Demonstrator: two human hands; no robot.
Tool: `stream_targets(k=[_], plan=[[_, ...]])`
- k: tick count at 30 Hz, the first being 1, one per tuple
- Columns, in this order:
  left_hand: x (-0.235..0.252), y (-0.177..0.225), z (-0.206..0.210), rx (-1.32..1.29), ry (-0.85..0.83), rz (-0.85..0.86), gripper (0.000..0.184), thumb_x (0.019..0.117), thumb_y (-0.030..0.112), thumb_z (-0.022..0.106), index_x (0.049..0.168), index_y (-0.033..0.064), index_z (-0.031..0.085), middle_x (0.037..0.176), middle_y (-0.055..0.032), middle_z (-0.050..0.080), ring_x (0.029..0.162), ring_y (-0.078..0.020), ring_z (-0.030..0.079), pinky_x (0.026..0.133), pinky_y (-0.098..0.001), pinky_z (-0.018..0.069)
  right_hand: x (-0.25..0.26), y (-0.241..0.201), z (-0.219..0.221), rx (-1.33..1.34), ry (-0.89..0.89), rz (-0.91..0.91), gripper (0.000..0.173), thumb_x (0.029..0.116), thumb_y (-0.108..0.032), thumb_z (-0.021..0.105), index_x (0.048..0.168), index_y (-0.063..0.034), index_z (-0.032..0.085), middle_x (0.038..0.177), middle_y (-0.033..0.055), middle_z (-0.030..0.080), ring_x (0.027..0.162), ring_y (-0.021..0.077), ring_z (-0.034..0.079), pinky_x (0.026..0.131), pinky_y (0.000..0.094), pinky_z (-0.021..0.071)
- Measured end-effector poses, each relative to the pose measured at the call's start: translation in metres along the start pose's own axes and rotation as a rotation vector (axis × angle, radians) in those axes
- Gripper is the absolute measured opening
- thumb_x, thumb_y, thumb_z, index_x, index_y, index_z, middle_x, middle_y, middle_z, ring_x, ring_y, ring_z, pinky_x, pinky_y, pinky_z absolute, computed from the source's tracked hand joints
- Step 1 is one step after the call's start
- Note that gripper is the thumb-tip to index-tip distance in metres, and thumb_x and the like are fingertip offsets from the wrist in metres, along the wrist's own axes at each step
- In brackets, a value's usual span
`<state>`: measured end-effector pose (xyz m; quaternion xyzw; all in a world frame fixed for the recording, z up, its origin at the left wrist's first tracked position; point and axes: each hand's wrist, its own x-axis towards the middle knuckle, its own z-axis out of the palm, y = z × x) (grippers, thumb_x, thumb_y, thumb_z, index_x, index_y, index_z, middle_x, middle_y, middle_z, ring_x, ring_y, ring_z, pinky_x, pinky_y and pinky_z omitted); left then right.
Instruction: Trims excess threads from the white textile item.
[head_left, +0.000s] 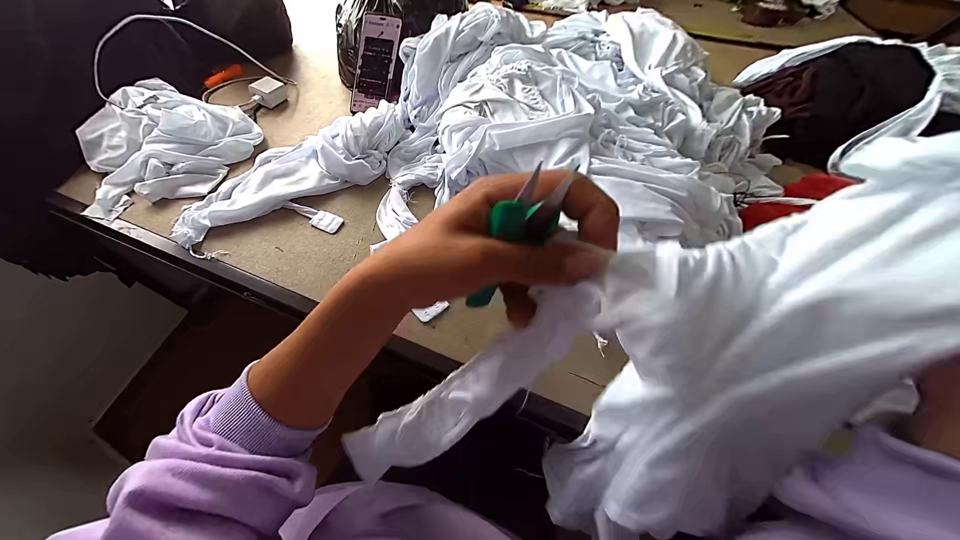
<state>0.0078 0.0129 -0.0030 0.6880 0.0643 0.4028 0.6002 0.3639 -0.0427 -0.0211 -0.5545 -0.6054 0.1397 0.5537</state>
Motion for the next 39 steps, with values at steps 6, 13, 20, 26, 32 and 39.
stream_targets(k=[6, 13, 20, 26, 32, 39], plan=[[-0.004, -0.048, -0.038, 0.728, 0.272, -0.286, 0.044, 0.1028, 0.007, 0.056, 0.147, 0.007, 0.053, 0.121, -0.0132, 0.068, 0.081, -0.0158, 0.069, 0.07, -0.0341, 0.0597, -0.019, 0.014, 0.03, -0.552, -0.207, 0.009, 0.078, 0.0982, -0.029, 0.065, 0.156, 0.005, 0.026, 0.158, 0.0369, 0.027, 0.134, 0.0541, 0.046, 0.102, 0.066, 0.0445], [-0.144, -0.034, -0.001, 0.757, 0.352, -0.174, 0.01, 0.0964, 0.011, 0.063, 0.097, 0.002, 0.069, 0.079, 0.0019, 0.065, 0.065, 0.0013, 0.056, 0.057, -0.0141, 0.0473, -0.161, -0.027, 0.06, -0.093, -0.611, -0.111, 0.025, 0.1036, -0.026, 0.062, 0.112, -0.0026, 0.061, 0.096, 0.0106, 0.071, 0.087, 0.0054, 0.068, 0.079, 0.0192, 0.056], [-0.202, -0.09, 0.042, 0.996, 0.374, -0.29, 0.043, 0.0846, 0.034, 0.082, 0.115, 0.0057, 0.068, 0.089, -0.002, 0.067, 0.075, -0.011, 0.064, 0.065, -0.0305, 0.0566, -0.179, -0.027, 0.127, -0.099, -0.403, -0.317, 0.015, 0.1027, -0.026, 0.06, 0.101, -0.0115, 0.064, 0.095, 0.0021, 0.071, 0.093, 0.008, 0.068, 0.081, 0.0206, 0.0561], [-0.176, -0.088, 0.05, 0.684, 0.419, -0.057, 0.009, 0.0905, 0.004, 0.068, 0.093, -0.002, 0.073, 0.081, -0.0057, 0.067, 0.074, -0.0062, 0.062, 0.067, -0.0191, 0.0532, -0.162, -0.045, 0.17, -0.237, -0.486, -0.495, 0.015, 0.1043, -0.023, 0.058, 0.107, -0.0079, 0.059, 0.13, 0.009, 0.067, 0.138, 0.0263, 0.051, 0.116, 0.0482, 0.0363], [-0.159, -0.07, 0.042, 0.154, 0.501, -0.104, 0.013, 0.0979, 0.004, 0.062, 0.09, -0.0038, 0.068, 0.075, 0.0003, 0.063, 0.067, 0.003, 0.055, 0.061, -0.012, 0.0456, -0.157, -0.044, 0.177, 0.079, -0.535, -0.327, 0.006, 0.1051, -0.02, 0.056, 0.104, -0.0147, 0.055, 0.105, -0.005, 0.068, 0.108, 0.0035, 0.065, 0.107, 0.0296, 0.0479], [-0.163, -0.052, 0.042, 0.662, 0.451, -0.263, 0.042, 0.098, 0.031, 0.067, 0.123, -0.0004, 0.053, 0.088, -0.0009, 0.058, 0.077, -0.0049, 0.056, 0.067, -0.0203, 0.0508, -0.149, -0.046, 0.167, 0.182, -0.558, -0.169, 0.014, 0.098, -0.012, 0.065, 0.107, -0.009, 0.076, 0.115, -0.0013, 0.072, 0.108, 0.0044, 0.068, 0.093, 0.0174, 0.0569]])
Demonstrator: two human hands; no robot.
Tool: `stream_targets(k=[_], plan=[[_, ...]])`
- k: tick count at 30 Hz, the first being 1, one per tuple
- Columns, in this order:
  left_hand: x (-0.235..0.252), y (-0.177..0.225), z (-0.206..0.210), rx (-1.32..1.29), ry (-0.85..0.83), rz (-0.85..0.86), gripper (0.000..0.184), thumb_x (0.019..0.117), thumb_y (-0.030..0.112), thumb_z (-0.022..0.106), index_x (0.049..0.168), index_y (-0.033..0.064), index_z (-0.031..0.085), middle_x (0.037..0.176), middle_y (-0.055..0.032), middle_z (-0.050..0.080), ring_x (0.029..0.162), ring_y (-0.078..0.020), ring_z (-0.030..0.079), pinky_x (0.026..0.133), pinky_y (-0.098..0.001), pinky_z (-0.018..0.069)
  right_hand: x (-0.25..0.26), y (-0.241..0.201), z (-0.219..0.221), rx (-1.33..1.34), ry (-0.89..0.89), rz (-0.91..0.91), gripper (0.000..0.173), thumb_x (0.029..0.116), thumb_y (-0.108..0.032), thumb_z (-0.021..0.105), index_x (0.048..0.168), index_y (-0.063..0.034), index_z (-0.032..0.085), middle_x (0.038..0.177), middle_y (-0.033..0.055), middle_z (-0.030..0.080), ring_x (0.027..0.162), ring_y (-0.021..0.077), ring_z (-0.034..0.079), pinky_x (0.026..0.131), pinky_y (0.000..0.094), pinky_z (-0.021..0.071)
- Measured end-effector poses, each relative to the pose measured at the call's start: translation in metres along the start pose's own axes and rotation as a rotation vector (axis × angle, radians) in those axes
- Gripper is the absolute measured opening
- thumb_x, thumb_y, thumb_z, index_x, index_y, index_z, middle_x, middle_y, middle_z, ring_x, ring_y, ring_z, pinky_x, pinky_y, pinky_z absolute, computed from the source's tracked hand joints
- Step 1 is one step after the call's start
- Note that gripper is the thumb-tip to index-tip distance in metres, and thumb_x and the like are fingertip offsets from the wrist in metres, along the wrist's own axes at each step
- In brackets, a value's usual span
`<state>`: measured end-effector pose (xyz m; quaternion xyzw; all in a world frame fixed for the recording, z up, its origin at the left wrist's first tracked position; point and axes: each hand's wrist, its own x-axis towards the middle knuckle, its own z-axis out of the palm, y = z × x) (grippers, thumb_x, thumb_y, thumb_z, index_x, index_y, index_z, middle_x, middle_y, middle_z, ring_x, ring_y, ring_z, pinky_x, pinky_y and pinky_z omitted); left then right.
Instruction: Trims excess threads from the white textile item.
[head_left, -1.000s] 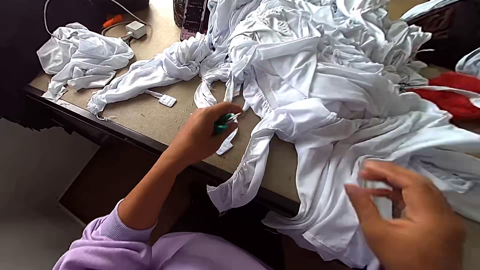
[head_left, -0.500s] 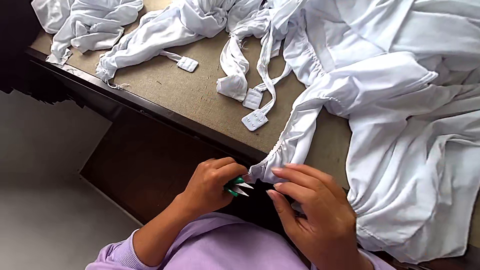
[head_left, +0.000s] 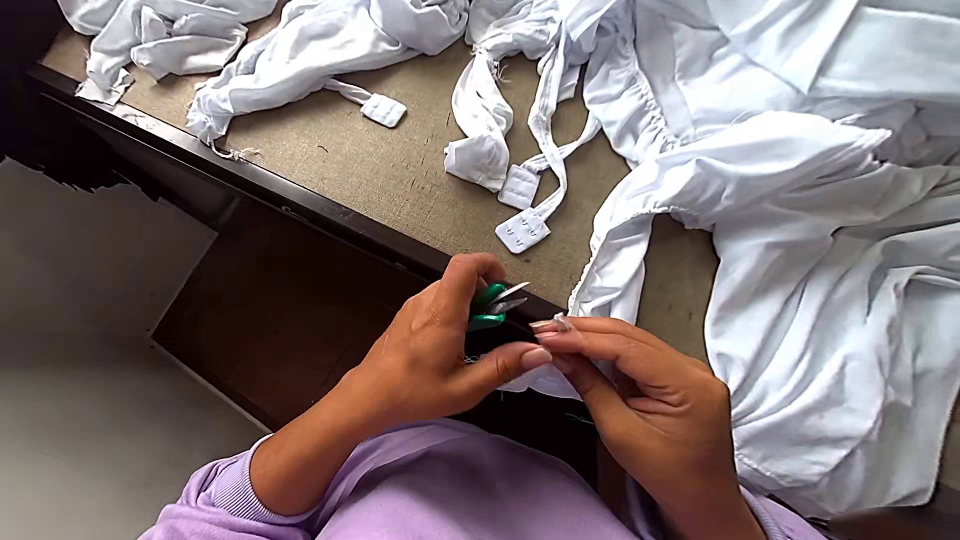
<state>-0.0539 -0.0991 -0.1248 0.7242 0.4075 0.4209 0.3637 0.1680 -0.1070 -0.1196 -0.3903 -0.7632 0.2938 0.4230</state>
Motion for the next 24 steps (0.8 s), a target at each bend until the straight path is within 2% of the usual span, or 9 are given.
stream_targets(k=[1, 3, 5, 7, 9, 15, 20, 24], plan=[[-0.004, 0.005, -0.003, 0.087, -0.041, -0.013, 0.045, 0.1004, 0.038, 0.062, 0.124, 0.0012, 0.052, 0.093, -0.0009, 0.06, 0.084, -0.0065, 0.059, 0.074, -0.0239, 0.0528, 0.0, 0.0, -0.001, -0.002, 0.008, 0.007, 0.016, 0.0978, -0.013, 0.066, 0.11, -0.0087, 0.076, 0.117, -0.0001, 0.072, 0.111, 0.0059, 0.068, 0.095, 0.0188, 0.0568], [-0.008, 0.013, -0.007, 0.238, -0.099, 0.016, 0.037, 0.1036, 0.038, 0.055, 0.116, 0.0035, 0.062, 0.092, -0.0005, 0.063, 0.085, -0.0095, 0.061, 0.074, -0.0274, 0.0524, 0.001, 0.002, -0.002, -0.014, 0.017, 0.013, 0.019, 0.0978, -0.014, 0.067, 0.115, -0.0087, 0.074, 0.121, 0.0015, 0.072, 0.116, 0.0085, 0.067, 0.097, 0.0208, 0.0565], [-0.008, 0.014, -0.007, 0.38, -0.123, 0.075, 0.036, 0.1042, 0.039, 0.054, 0.107, 0.0056, 0.068, 0.084, -0.0004, 0.064, 0.076, -0.0115, 0.062, 0.065, -0.0287, 0.0527, 0.0, 0.002, -0.003, -0.024, 0.012, 0.018, 0.022, 0.0979, -0.014, 0.067, 0.118, -0.0094, 0.073, 0.124, 0.0008, 0.071, 0.116, 0.008, 0.066, 0.097, 0.0202, 0.0563], [-0.006, 0.012, -0.004, 0.45, -0.121, 0.108, 0.038, 0.1044, 0.04, 0.054, 0.103, 0.0055, 0.07, 0.077, -0.0011, 0.061, 0.067, -0.0133, 0.061, 0.056, -0.0291, 0.0495, 0.0, 0.003, -0.004, -0.028, 0.006, 0.018, 0.023, 0.0979, -0.016, 0.067, 0.12, -0.0108, 0.073, 0.125, 0.0, 0.07, 0.115, 0.0073, 0.066, 0.096, 0.0199, 0.0565], [-0.002, 0.011, -0.003, 0.482, -0.125, 0.124, 0.038, 0.1047, 0.04, 0.053, 0.101, 0.0058, 0.07, 0.074, -0.0014, 0.06, 0.063, -0.0143, 0.061, 0.051, -0.0299, 0.0469, 0.0, 0.003, -0.004, -0.015, 0.002, 0.015, 0.023, 0.0973, -0.015, 0.068, 0.119, -0.0112, 0.073, 0.126, 0.0009, 0.07, 0.118, 0.0096, 0.066, 0.097, 0.0217, 0.0572], [0.012, -0.002, 0.002, 0.382, -0.156, 0.232, 0.036, 0.1058, 0.036, 0.052, 0.098, 0.0054, 0.07, 0.073, -0.0008, 0.064, 0.061, -0.0129, 0.061, 0.049, -0.0303, 0.046, 0.001, 0.004, -0.01, 0.042, -0.02, 0.014, 0.024, 0.0972, -0.02, 0.069, 0.12, -0.0144, 0.073, 0.126, -0.0035, 0.07, 0.116, 0.008, 0.067, 0.096, 0.0212, 0.0577], [0.015, -0.005, -0.004, 0.315, -0.225, 0.231, 0.041, 0.1074, 0.038, 0.047, 0.097, 0.0057, 0.07, 0.072, 0.0011, 0.063, 0.061, -0.0101, 0.059, 0.05, -0.0293, 0.0446, 0.001, 0.004, -0.016, 0.128, -0.048, 0.043, 0.024, 0.0954, -0.018, 0.071, 0.118, -0.013, 0.074, 0.126, -0.0017, 0.071, 0.116, 0.0109, 0.067, 0.097, 0.0238, 0.0584], [0.019, -0.003, 0.0, 0.28, -0.245, 0.26, 0.039, 0.1038, 0.04, 0.054, 0.092, 0.0048, 0.068, 0.07, -0.0005, 0.06, 0.06, -0.0114, 0.058, 0.05, -0.0289, 0.0438, 0.003, 0.003, -0.017, 0.152, -0.068, 0.04, 0.024, 0.095, -0.018, 0.071, 0.119, -0.0137, 0.075, 0.125, -0.0025, 0.071, 0.118, 0.0113, 0.067, 0.099, 0.0241, 0.0572]])
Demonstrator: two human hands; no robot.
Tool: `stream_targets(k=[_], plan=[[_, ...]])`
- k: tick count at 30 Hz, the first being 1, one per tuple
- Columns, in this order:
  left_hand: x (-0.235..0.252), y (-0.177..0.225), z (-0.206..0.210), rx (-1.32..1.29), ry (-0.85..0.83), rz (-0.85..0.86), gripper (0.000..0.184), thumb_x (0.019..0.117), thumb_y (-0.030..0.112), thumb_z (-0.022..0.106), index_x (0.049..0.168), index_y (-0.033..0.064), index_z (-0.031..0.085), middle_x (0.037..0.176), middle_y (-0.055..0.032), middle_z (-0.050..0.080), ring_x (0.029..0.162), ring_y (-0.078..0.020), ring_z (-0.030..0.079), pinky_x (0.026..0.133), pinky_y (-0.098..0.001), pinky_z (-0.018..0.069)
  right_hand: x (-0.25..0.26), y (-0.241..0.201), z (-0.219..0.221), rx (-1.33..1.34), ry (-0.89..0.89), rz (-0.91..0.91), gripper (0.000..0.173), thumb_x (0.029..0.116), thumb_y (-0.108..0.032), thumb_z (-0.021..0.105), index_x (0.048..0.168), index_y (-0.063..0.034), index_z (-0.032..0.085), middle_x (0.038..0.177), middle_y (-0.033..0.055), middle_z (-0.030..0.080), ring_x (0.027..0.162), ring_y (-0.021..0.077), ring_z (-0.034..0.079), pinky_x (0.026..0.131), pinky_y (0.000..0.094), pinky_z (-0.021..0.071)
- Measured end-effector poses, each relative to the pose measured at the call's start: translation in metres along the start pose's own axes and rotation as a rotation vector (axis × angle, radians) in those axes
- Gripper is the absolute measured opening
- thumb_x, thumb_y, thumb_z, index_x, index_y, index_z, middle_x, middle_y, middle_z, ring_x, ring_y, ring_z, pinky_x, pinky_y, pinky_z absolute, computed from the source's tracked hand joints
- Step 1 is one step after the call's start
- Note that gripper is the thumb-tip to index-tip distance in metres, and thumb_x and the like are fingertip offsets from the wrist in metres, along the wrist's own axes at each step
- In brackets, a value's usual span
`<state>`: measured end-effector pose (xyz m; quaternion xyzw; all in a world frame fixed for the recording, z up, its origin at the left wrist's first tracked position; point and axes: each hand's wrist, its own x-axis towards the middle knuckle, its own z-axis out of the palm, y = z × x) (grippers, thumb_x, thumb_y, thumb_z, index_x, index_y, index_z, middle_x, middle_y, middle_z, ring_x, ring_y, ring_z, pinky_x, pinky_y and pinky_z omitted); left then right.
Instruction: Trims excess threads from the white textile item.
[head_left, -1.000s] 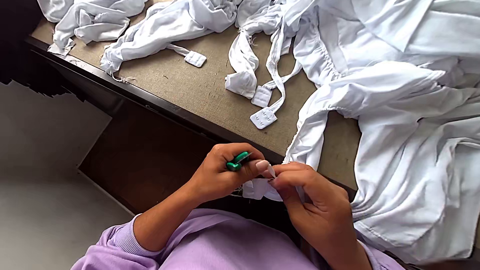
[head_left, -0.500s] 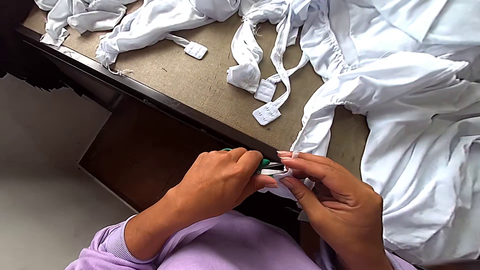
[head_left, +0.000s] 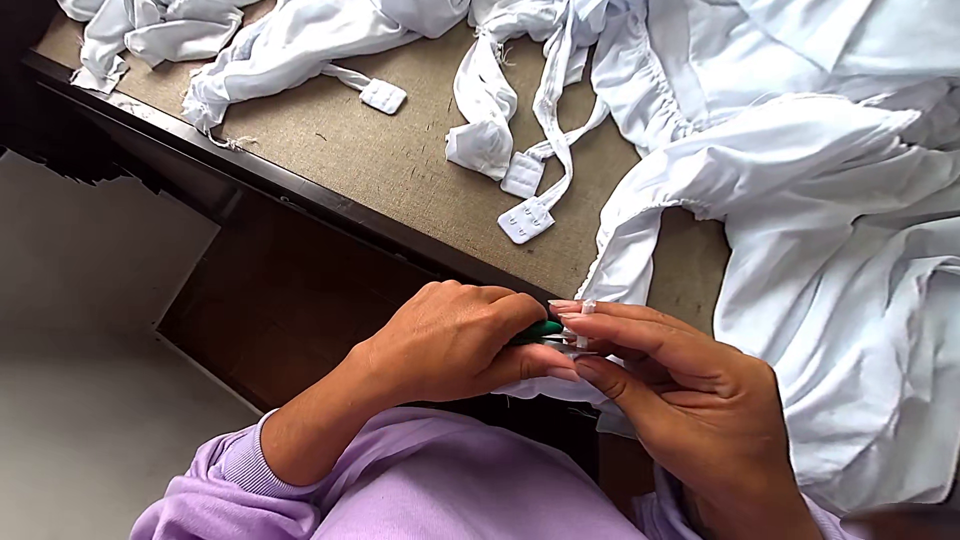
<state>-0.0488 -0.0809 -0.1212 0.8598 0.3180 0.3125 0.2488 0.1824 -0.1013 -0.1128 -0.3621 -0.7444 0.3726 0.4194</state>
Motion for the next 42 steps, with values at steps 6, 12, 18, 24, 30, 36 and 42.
stream_targets(k=[6, 12, 18, 24, 30, 36, 42], plan=[[0.006, -0.006, 0.014, -0.052, 0.085, 0.049, 0.038, 0.104, 0.034, 0.055, 0.085, 0.0038, 0.067, 0.065, -0.0032, 0.059, 0.057, -0.0151, 0.058, 0.049, -0.0319, 0.0414, 0.0, 0.001, -0.001, -0.028, 0.003, -0.011, 0.025, 0.0945, -0.015, 0.071, 0.119, -0.0115, 0.075, 0.125, -0.0005, 0.071, 0.12, 0.0114, 0.066, 0.1, 0.0239, 0.0563], [0.002, -0.006, 0.02, -0.068, 0.129, 0.041, 0.037, 0.1039, 0.033, 0.056, 0.084, 0.0041, 0.067, 0.064, -0.0028, 0.059, 0.057, -0.0137, 0.058, 0.049, -0.0314, 0.0412, -0.002, 0.001, 0.002, -0.007, 0.005, -0.003, 0.028, 0.0942, -0.016, 0.072, 0.121, -0.0113, 0.074, 0.129, -0.0007, 0.069, 0.116, 0.0084, 0.067, 0.095, 0.0203, 0.0576], [-0.009, -0.02, 0.018, -0.601, 0.053, -0.035, 0.058, 0.097, 0.041, 0.066, 0.121, -0.0108, 0.06, 0.076, 0.0001, 0.055, 0.064, 0.0013, 0.045, 0.056, -0.0145, 0.0376, -0.004, 0.0, 0.002, 0.042, 0.13, -0.013, 0.034, 0.0943, -0.016, 0.073, 0.129, -0.0153, 0.07, 0.134, -0.0057, 0.066, 0.105, 0.005, 0.07, 0.09, 0.0199, 0.0597], [-0.015, -0.021, 0.027, -0.616, -0.016, -0.01, 0.017, 0.099, 0.01, 0.064, 0.094, -0.0054, 0.069, 0.072, -0.0036, 0.064, 0.064, -0.001, 0.055, 0.059, -0.0169, 0.0458, -0.025, -0.008, -0.028, -0.028, 0.193, -0.062, 0.031, 0.0935, -0.029, 0.075, 0.124, -0.0222, 0.07, 0.125, -0.0049, 0.07, 0.117, 0.0178, 0.068, 0.101, 0.0355, 0.0586], [-0.006, -0.005, 0.013, -0.507, 0.0, 0.042, 0.017, 0.095, 0.013, 0.071, 0.091, -0.0033, 0.073, 0.091, -0.0096, 0.066, 0.087, -0.0112, 0.062, 0.075, -0.024, 0.0526, -0.043, -0.064, -0.068, -0.442, -0.486, 0.167, 0.033, 0.103, -0.031, 0.063, 0.105, 0.0015, 0.071, 0.107, 0.0206, 0.075, 0.102, 0.0264, 0.073, 0.086, 0.0398, 0.0585], [0.006, 0.016, 0.008, -0.558, -0.034, 0.096, 0.012, 0.0911, 0.003, 0.071, 0.099, -0.0054, 0.071, 0.079, -0.0064, 0.069, 0.07, -0.0055, 0.062, 0.063, -0.0206, 0.0515, -0.024, -0.025, -0.016, -0.311, -0.057, 0.033, 0.051, 0.0983, -0.04, 0.067, 0.144, -0.0236, 0.051, 0.13, -0.0073, 0.063, 0.108, 0.0015, 0.063, 0.091, 0.0206, 0.0556], [0.005, 0.016, -0.001, -0.509, 0.118, 0.08, 0.006, 0.0918, -0.002, 0.068, 0.092, -0.0073, 0.07, 0.079, -0.0085, 0.068, 0.07, -0.0044, 0.061, 0.064, -0.0177, 0.0514, -0.031, -0.026, -0.007, -0.139, 0.029, 0.144, 0.028, 0.0995, -0.031, 0.067, 0.127, -0.0253, 0.063, 0.098, -0.0152, 0.07, 0.085, -0.0053, 0.066, 0.076, 0.0111, 0.0562]])
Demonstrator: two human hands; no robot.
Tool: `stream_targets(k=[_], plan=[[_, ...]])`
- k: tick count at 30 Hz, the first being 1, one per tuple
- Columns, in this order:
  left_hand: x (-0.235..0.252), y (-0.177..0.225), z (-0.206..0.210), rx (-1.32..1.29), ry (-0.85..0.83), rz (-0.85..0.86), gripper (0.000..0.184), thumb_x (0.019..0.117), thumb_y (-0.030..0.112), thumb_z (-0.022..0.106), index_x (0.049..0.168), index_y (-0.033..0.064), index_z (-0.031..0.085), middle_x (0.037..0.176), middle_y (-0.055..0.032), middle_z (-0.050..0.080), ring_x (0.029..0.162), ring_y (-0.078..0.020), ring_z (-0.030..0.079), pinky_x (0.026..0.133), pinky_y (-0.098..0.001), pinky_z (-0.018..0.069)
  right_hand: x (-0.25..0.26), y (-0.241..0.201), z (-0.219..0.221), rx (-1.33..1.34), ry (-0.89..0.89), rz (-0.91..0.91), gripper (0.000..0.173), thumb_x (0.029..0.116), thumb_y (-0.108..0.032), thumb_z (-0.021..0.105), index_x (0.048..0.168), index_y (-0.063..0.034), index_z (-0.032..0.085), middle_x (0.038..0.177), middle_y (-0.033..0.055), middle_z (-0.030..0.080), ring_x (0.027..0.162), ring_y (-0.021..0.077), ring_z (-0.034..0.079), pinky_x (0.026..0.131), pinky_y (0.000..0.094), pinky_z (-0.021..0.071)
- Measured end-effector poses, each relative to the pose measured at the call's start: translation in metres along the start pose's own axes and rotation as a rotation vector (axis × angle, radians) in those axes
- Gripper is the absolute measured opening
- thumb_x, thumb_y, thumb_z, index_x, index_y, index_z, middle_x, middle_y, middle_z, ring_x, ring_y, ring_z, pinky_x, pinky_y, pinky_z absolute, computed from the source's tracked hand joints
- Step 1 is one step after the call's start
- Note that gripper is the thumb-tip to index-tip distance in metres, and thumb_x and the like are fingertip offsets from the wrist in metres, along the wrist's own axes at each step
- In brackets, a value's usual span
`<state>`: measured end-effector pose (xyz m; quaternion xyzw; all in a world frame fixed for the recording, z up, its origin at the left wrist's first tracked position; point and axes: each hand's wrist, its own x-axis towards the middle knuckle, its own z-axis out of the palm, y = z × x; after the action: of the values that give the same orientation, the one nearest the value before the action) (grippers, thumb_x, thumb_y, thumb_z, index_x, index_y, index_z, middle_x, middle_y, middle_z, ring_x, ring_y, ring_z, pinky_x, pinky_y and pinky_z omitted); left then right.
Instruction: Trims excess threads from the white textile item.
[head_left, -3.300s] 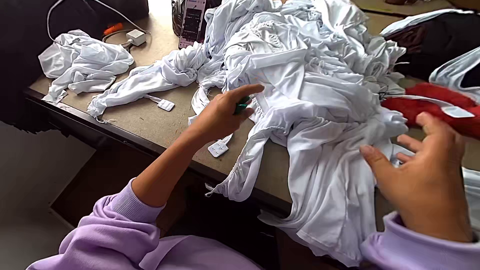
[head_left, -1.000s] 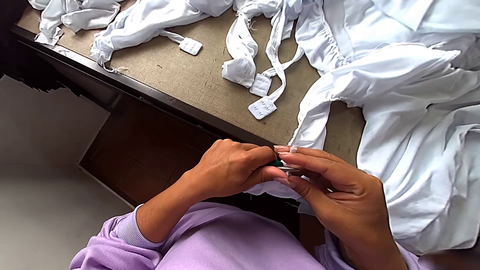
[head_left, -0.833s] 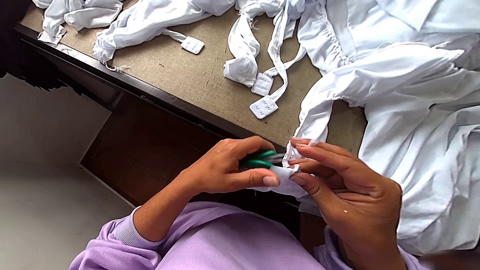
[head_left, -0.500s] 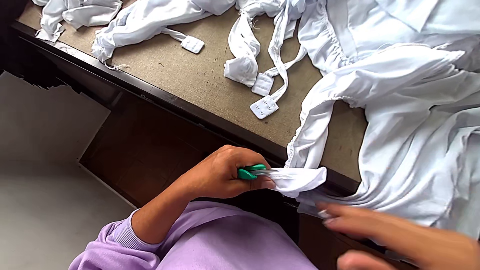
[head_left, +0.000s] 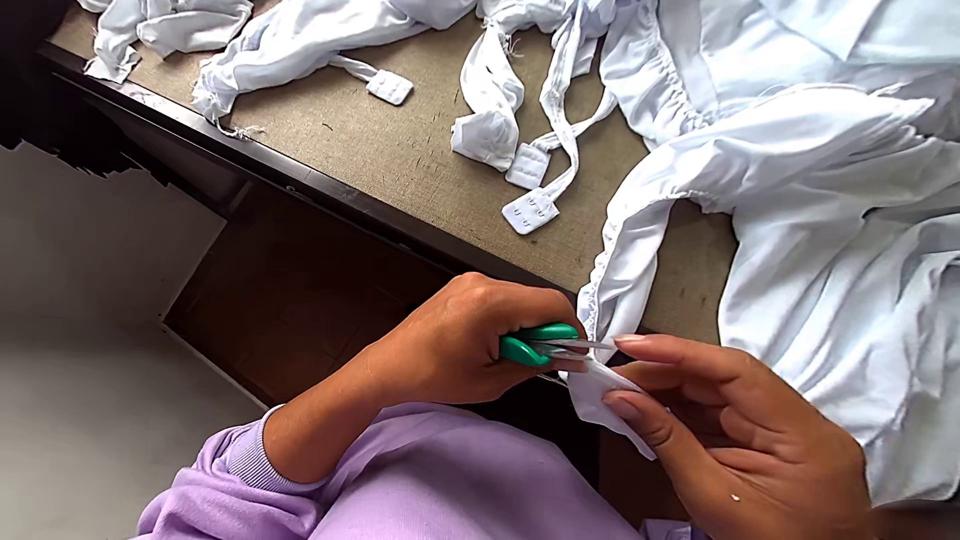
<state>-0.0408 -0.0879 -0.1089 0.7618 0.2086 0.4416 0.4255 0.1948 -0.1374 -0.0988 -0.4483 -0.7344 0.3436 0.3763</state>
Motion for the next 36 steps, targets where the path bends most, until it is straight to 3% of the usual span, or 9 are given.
stream_targets(k=[2, 4, 7, 12, 15, 17, 21, 27, 36], plan=[[0.002, -0.001, 0.001, -0.026, 0.027, 0.016, 0.006, 0.0915, -0.003, 0.067, 0.093, -0.0087, 0.069, 0.078, -0.0094, 0.067, 0.07, -0.004, 0.06, 0.064, -0.0167, 0.0504, -0.001, 0.002, 0.002, 0.064, 0.005, -0.013, 0.016, 0.1005, -0.028, 0.065, 0.116, -0.0245, 0.06, 0.111, -0.0146, 0.068, 0.088, -0.0047, 0.065, 0.074, 0.0104, 0.0553], [0.006, -0.004, 0.003, -0.055, 0.043, 0.033, 0.007, 0.092, -0.004, 0.067, 0.094, -0.0103, 0.069, 0.08, -0.0109, 0.068, 0.072, -0.0038, 0.061, 0.066, -0.0164, 0.0505, 0.0, 0.004, 0.001, 0.118, -0.053, -0.057, 0.005, 0.1029, -0.025, 0.061, 0.108, -0.0226, 0.061, 0.128, -0.0099, 0.065, 0.104, 0.0014, 0.067, 0.081, 0.0142, 0.0569], [0.011, -0.003, 0.003, -0.059, 0.06, 0.04, 0.008, 0.0934, -0.002, 0.067, 0.095, -0.0105, 0.069, 0.08, -0.0106, 0.067, 0.072, -0.0029, 0.06, 0.066, -0.0154, 0.0497, 0.0, 0.004, -0.003, 0.128, -0.108, -0.08, 0.017, 0.1045, -0.022, 0.058, 0.112, -0.0231, 0.073, 0.138, -0.0079, 0.062, 0.116, 0.0048, 0.064, 0.092, 0.0176, 0.0568], [0.016, 0.0, 0.002, -0.03, 0.09, 0.098, 0.008, 0.0891, -0.006, 0.068, 0.095, -0.0115, 0.07, 0.081, -0.0124, 0.067, 0.075, -0.005, 0.061, 0.068, -0.0166, 0.0507, 0.003, 0.004, -0.004, 0.131, -0.147, -0.086, 0.026, 0.1036, -0.019, 0.057, 0.123, -0.0235, 0.073, 0.127, -0.0099, 0.068, 0.109, 0.0021, 0.065, 0.091, 0.017, 0.056], [0.017, 0.003, 0.007, 0.026, 0.105, 0.133, 0.008, 0.0846, -0.009, 0.069, 0.092, -0.0098, 0.071, 0.081, -0.0132, 0.068, 0.076, -0.0078, 0.062, 0.069, -0.0188, 0.0514, 0.004, 0.005, -0.003, 0.097, -0.137, -0.1, 0.02, 0.1001, -0.025, 0.062, 0.115, -0.0263, 0.075, 0.116, -0.0138, 0.07, 0.115, 0.0058, 0.06, 0.099, 0.0237, 0.049], [0.017, 0.003, 0.013, 0.051, 0.137, 0.135, 0.008, 0.0847, -0.008, 0.07, 0.092, -0.0101, 0.071, 0.081, -0.014, 0.069, 0.076, -0.0094, 0.064, 0.07, -0.0204, 0.0526, 0.006, 0.004, -0.002, 0.121, -0.113, -0.112, 0.014, 0.0985, -0.024, 0.066, 0.107, -0.0241, 0.077, 0.112, -0.0126, 0.071, 0.115, 0.0066, 0.063, 0.1, 0.0238, 0.053], [0.009, 0.01, 0.007, 0.145, 0.097, -0.009, 0.042, 0.1008, 0.026, 0.061, 0.121, -0.0104, 0.058, 0.096, -0.0072, 0.061, 0.088, -0.0073, 0.057, 0.079, -0.0229, 0.05, 0.005, -0.001, 0.0, 0.194, -0.035, -0.064, 0.019, 0.0979, -0.019, 0.068, 0.114, -0.0242, 0.077, 0.114, -0.0119, 0.072, 0.099, 0.0013, 0.069, 0.084, 0.0169, 0.0598], [-0.011, 0.014, -0.007, 0.414, -0.1, -0.094, 0.041, 0.1054, 0.041, 0.052, 0.099, 0.0045, 0.07, 0.071, 0.0041, 0.06, 0.061, -0.0032, 0.055, 0.052, -0.0223, 0.0436, 0.005, -0.002, -0.002, 0.205, 0.055, -0.046, 0.029, 0.0961, -0.019, 0.07, 0.125, -0.0228, 0.074, 0.121, -0.0085, 0.071, 0.107, 0.0064, 0.068, 0.089, 0.0197, 0.0594], [-0.004, 0.009, 0.01, 0.439, -0.102, -0.051, 0.039, 0.1059, 0.038, 0.052, 0.096, 0.0045, 0.069, 0.069, 0.0017, 0.06, 0.06, -0.0084, 0.057, 0.049, -0.0271, 0.0423, 0.006, -0.004, -0.001, 0.163, 0.059, -0.073, 0.03, 0.0959, -0.017, 0.07, 0.125, -0.0209, 0.074, 0.123, -0.0083, 0.07, 0.11, 0.0072, 0.068, 0.09, 0.0209, 0.0602]])
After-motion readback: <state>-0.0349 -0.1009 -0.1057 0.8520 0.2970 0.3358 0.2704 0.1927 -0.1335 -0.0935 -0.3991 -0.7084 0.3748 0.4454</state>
